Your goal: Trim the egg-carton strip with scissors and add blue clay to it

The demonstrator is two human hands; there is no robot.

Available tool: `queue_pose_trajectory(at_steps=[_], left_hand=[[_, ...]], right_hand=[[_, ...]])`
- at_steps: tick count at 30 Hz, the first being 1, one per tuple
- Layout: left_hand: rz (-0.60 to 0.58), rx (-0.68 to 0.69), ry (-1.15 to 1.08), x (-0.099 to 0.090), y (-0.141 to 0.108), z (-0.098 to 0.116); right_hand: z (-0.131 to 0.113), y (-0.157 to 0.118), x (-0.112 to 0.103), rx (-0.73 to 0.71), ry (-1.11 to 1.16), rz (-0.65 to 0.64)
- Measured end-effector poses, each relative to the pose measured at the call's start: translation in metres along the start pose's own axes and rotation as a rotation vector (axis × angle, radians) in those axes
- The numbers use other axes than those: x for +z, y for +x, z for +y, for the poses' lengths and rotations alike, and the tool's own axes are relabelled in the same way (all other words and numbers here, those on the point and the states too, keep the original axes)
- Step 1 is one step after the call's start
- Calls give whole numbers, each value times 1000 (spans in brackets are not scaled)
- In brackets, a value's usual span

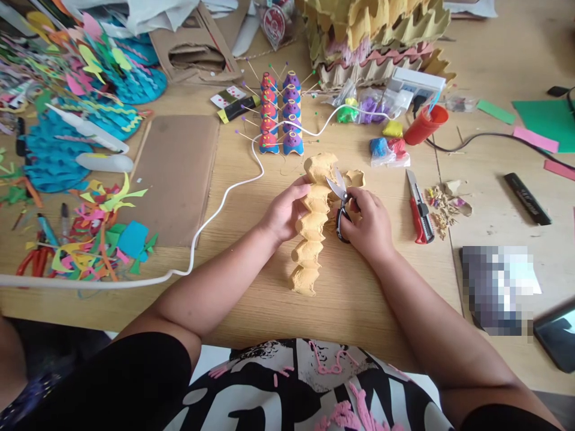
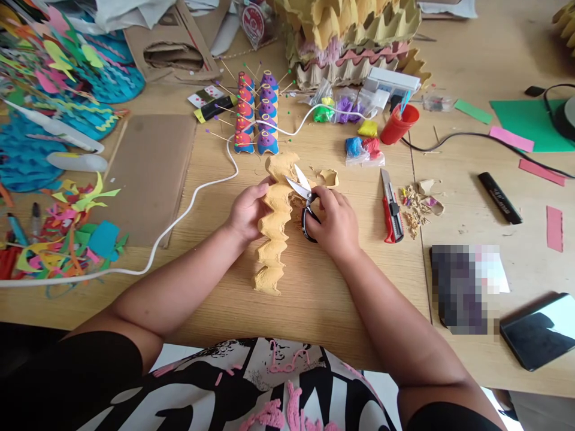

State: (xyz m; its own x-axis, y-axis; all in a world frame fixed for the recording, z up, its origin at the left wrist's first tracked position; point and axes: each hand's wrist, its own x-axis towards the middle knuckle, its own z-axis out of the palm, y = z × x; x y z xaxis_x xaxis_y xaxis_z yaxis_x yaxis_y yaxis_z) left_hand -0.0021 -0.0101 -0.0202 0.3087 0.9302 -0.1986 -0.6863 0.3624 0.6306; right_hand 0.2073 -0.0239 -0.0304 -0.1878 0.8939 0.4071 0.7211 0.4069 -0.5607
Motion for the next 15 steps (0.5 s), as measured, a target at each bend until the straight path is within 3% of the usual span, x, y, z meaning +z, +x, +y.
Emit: queue_pose_trajectory(at_steps=[9,15], left_hand=[[52,-96,-59,12,-3,9],[9,-132,-118,9,-3,8]], right_hand=[[1,-1,-3,-10,-54,-12],[2,-2,-6,-25,-84,-3]])
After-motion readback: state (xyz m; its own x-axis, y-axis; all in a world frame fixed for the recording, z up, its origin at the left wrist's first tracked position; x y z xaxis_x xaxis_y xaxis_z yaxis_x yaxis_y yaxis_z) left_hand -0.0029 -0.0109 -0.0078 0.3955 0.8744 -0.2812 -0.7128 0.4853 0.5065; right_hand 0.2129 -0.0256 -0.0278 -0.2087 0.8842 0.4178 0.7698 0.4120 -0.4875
